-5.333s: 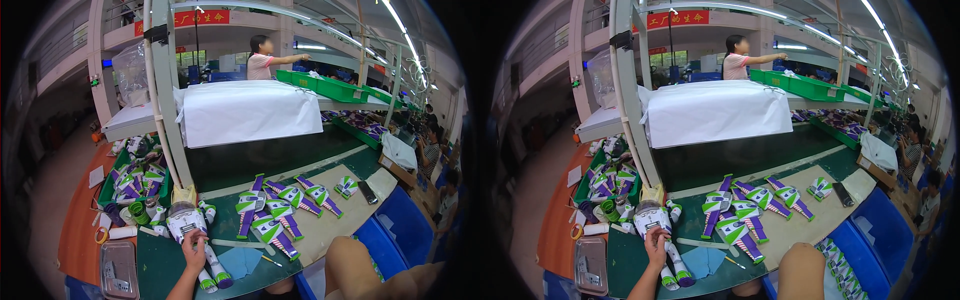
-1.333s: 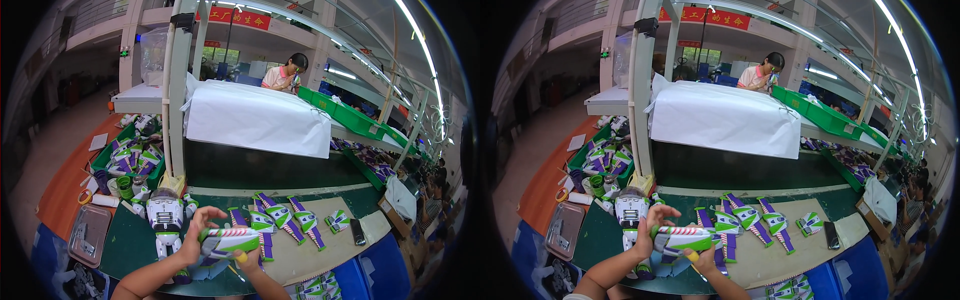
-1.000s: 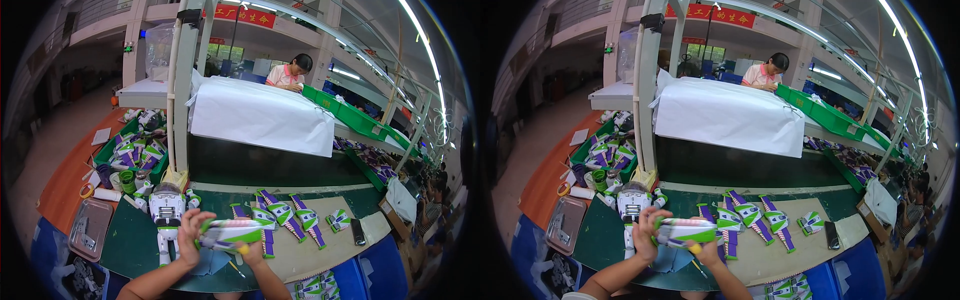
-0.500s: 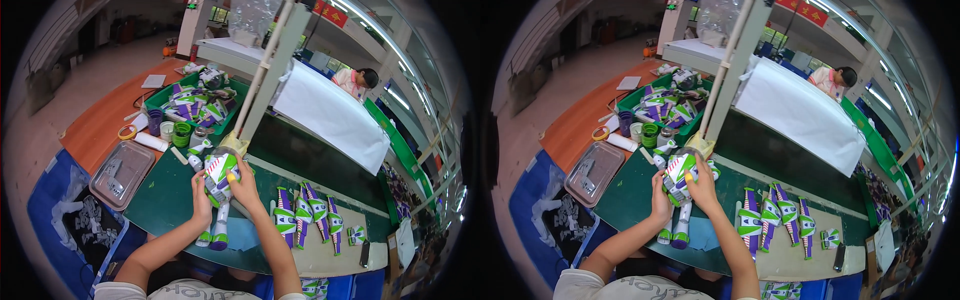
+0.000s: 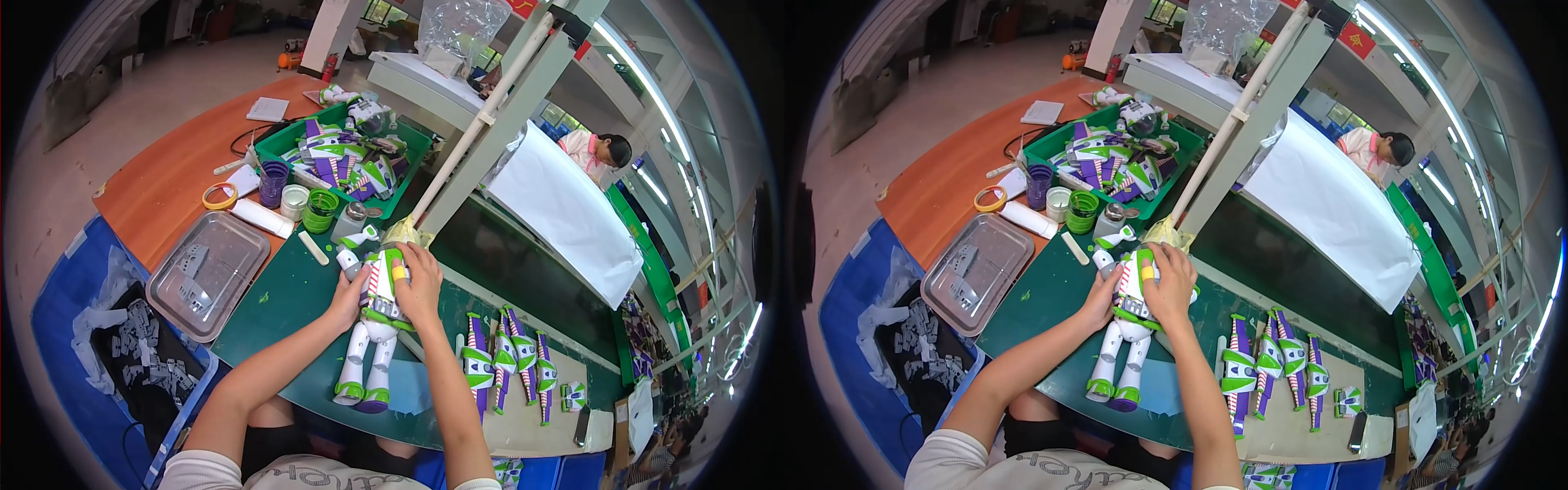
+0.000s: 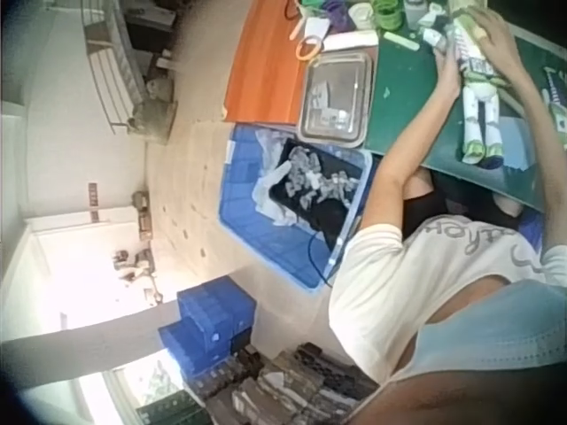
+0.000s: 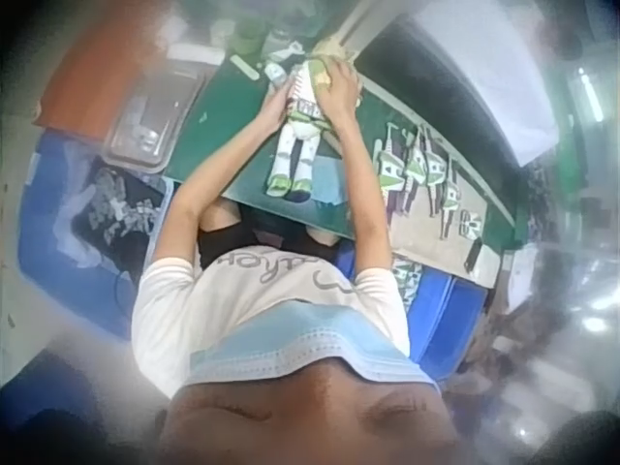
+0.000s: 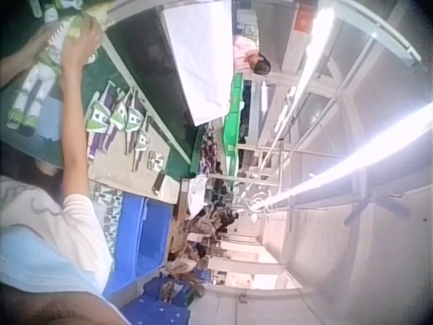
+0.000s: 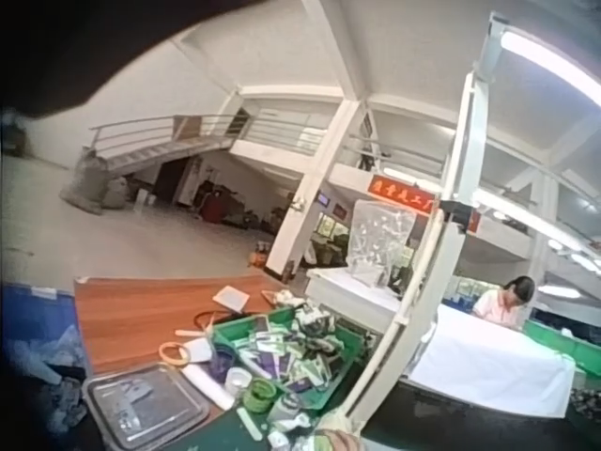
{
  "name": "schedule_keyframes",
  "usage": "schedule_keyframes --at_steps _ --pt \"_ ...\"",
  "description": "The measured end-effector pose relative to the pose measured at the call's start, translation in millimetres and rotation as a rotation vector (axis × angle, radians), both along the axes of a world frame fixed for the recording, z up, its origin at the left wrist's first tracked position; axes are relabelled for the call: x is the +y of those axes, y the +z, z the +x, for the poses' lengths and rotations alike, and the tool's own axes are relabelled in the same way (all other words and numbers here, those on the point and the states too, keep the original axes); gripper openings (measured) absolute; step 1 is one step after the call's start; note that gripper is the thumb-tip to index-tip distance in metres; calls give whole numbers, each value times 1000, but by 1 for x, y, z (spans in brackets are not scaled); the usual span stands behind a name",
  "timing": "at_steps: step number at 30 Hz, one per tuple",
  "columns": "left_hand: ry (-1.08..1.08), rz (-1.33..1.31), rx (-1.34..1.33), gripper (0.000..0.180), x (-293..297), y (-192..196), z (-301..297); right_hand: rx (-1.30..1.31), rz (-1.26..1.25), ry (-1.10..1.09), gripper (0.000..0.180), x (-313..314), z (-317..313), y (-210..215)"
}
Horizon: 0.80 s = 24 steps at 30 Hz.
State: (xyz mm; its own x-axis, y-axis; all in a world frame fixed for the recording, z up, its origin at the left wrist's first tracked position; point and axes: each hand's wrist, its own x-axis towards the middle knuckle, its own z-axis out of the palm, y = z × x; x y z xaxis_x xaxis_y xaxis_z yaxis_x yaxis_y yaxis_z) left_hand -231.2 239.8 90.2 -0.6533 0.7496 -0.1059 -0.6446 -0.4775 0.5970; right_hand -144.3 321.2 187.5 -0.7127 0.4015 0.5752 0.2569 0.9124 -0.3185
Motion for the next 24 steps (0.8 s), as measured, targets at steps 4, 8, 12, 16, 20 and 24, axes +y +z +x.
schedule_keyframes --at_steps 4,8,12,16,20,24 --pt "32 -56 165 49 0 -16 -4 11 13 -81 32 -7 2 -8" --pt "87 -69 213 41 5 -17 -6 19 13 -42 32 3 -4 -6" --pt "149 -97 248 37 4 -22 -8 31 16 -43 32 1 -7 0" --pt "43 -102 138 35 -1 -20 -11 41 -21 -59 37 3 -7 -2" --pt "85 139 -108 57 -4 -13 -15 46 -42 -65 37 1 -7 -4" --pt "474 -9 -189 47 -16 2 -45 35 -36 -91 37 2 -4 -3"
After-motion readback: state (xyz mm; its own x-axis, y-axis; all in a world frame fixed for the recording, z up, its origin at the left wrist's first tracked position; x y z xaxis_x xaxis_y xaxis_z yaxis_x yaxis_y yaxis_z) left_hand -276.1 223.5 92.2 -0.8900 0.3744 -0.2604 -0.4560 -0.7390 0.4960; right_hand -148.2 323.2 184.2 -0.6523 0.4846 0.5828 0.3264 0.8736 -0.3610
